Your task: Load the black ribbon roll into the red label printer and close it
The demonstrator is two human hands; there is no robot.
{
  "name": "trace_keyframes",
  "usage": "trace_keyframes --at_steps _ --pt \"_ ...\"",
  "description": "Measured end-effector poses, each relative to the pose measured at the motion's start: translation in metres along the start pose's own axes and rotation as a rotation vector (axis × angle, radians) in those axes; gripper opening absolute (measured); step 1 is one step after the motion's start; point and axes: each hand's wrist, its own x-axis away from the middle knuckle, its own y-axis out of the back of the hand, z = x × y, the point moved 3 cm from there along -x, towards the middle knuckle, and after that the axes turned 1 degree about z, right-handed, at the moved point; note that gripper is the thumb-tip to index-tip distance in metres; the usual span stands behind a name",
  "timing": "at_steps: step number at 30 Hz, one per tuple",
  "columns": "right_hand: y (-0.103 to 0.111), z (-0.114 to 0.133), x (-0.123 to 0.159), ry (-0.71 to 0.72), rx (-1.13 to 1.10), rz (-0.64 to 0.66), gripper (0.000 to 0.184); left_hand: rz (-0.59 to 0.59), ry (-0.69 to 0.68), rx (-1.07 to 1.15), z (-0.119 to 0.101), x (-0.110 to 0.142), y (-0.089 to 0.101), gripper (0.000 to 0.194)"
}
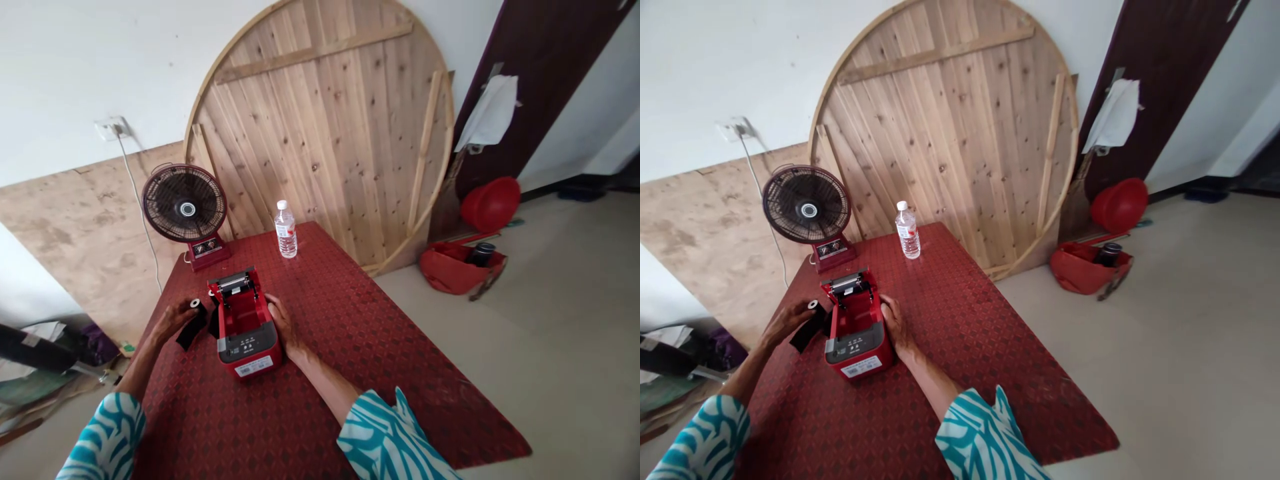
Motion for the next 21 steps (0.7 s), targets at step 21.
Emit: trace_keyframes --at_steps 21 --pt "-0.003 0.006 -0.001 0.015 -0.036 0.007 0.036 0.395 -0.215 -0.615 -0.159 0.018 -0.085 0.025"
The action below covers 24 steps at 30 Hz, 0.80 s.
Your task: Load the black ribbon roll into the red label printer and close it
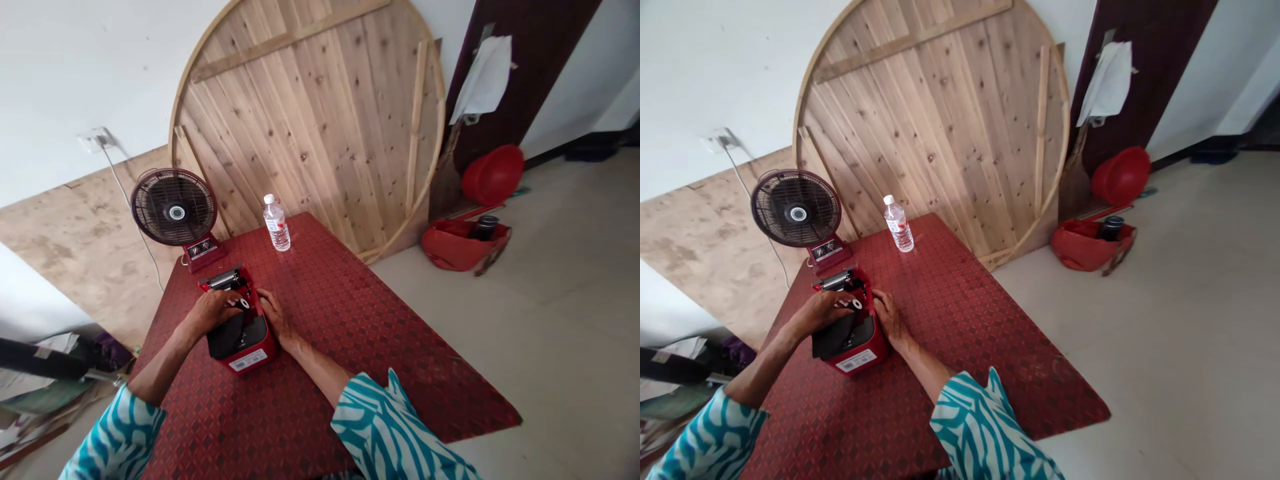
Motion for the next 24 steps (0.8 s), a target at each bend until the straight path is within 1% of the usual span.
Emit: trace_keyframes --at_steps 4,7,10,12,14,16,18,20,22,24 --pt "-0.001 0.001 0.000 0.005 -0.003 0.005 0.038 0.077 -0.004 0.000 -0.004 -0.010 0.004 0.021" --pt "-0.001 -0.001 -0.001 0.011 -0.009 -0.002 0.037 0.097 -0.022 0.092 -0.005 -0.008 0.004 0.021" --pt "0.000 -0.003 -0.001 0.019 -0.017 -0.006 0.035 0.123 -0.048 0.242 -0.005 0.000 0.004 0.027" --pt "0.000 -0.003 -0.001 0.027 -0.016 -0.008 0.034 0.133 -0.046 0.337 -0.006 0.009 0.007 0.031" --pt "0.000 -0.004 -0.001 0.030 -0.009 -0.004 0.034 0.118 -0.028 0.459 -0.007 0.021 0.015 0.036" --pt "0.000 -0.005 -0.002 0.035 -0.003 -0.003 0.035 0.078 0.000 0.553 -0.009 0.033 0.027 0.040" --pt "0.000 -0.007 -0.003 0.037 -0.004 -0.006 0.035 -0.006 0.017 0.537 -0.012 0.043 0.039 0.044" --pt "0.000 -0.009 -0.003 0.037 -0.012 -0.009 0.036 -0.071 0.020 0.436 -0.014 0.050 0.045 0.046" --pt "0.000 -0.010 -0.003 0.030 -0.018 -0.004 0.037 -0.074 -0.007 0.352 -0.013 0.051 0.040 0.047" --pt "0.000 -0.009 -0.003 0.024 -0.016 0.001 0.037 -0.029 -0.022 0.319 -0.010 0.048 0.027 0.048"
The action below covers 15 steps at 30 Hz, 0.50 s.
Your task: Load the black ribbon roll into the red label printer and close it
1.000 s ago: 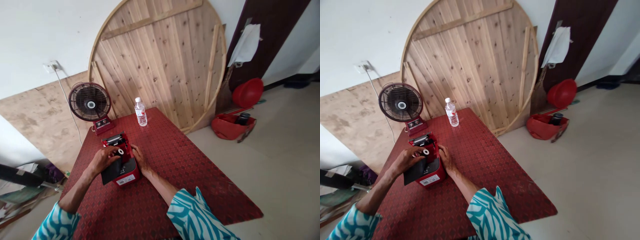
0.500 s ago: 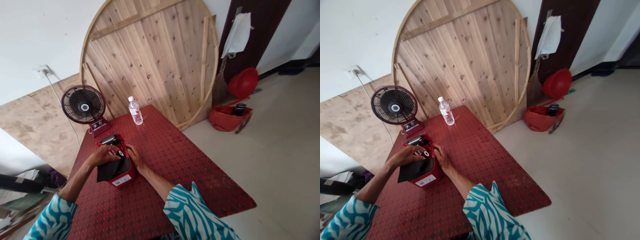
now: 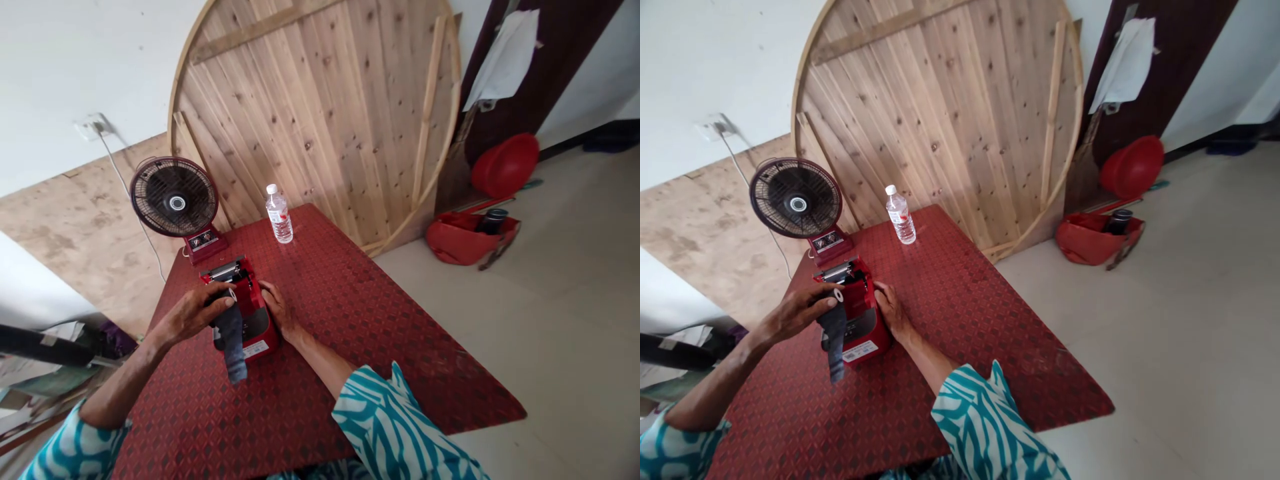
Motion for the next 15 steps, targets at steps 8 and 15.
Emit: trace_keyframes --at_steps 8,15 --pt "0.001 0.008 0.003 -0.010 0.015 -0.009 0.035 -0.018 -0.043 -0.137 0.023 -0.020 -0.033 0.045" --pt "0.001 0.008 0.003 -0.022 -0.004 0.001 0.034 0.010 0.026 -0.378 0.033 -0.042 -0.047 0.037"
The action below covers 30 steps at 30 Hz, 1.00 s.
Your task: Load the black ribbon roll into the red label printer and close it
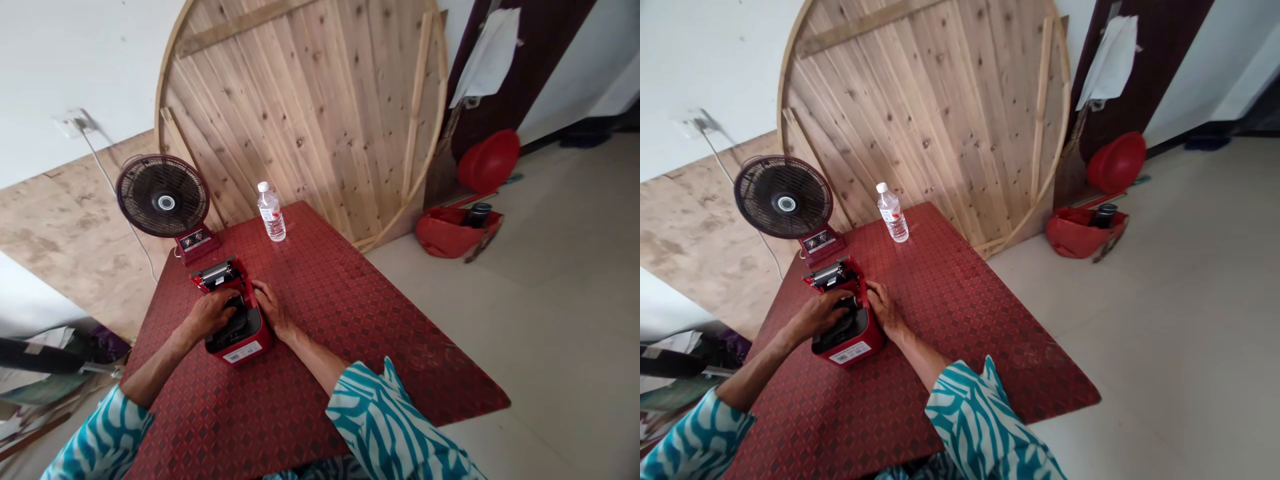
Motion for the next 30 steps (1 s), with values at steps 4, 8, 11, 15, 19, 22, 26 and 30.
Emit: trace_keyframes --at_steps 4,8,11,15,19,22,26,30 --pt "0.000 -0.001 0.000 0.012 0.010 -0.001 0.034 0.071 -0.025 0.015 0.005 -0.015 -0.008 0.033" --pt "0.000 -0.001 0.000 0.005 0.015 0.013 0.035 0.135 -0.070 0.060 0.009 -0.019 -0.007 0.027" --pt "0.000 -0.001 0.000 0.002 0.019 0.015 0.035 0.067 -0.067 0.127 0.010 -0.002 0.003 0.029" --pt "0.000 -0.001 0.000 0.002 0.018 0.026 0.036 -0.098 -0.018 0.225 0.007 0.040 0.015 0.037" --pt "0.000 -0.003 0.000 -0.003 0.021 0.006 0.037 -0.194 -0.104 0.238 -0.002 0.067 0.010 0.032" --pt "0.000 -0.006 -0.001 -0.011 0.018 0.002 0.037 -0.286 -0.165 0.217 -0.003 0.068 0.002 0.025" --pt "0.000 -0.006 -0.001 -0.003 0.016 0.017 0.036 -0.337 -0.232 0.166 0.000 0.061 -0.005 0.020" --pt "0.000 -0.004 0.000 0.003 0.029 0.016 0.036 -0.338 -0.273 0.127 0.002 0.057 -0.007 0.020"
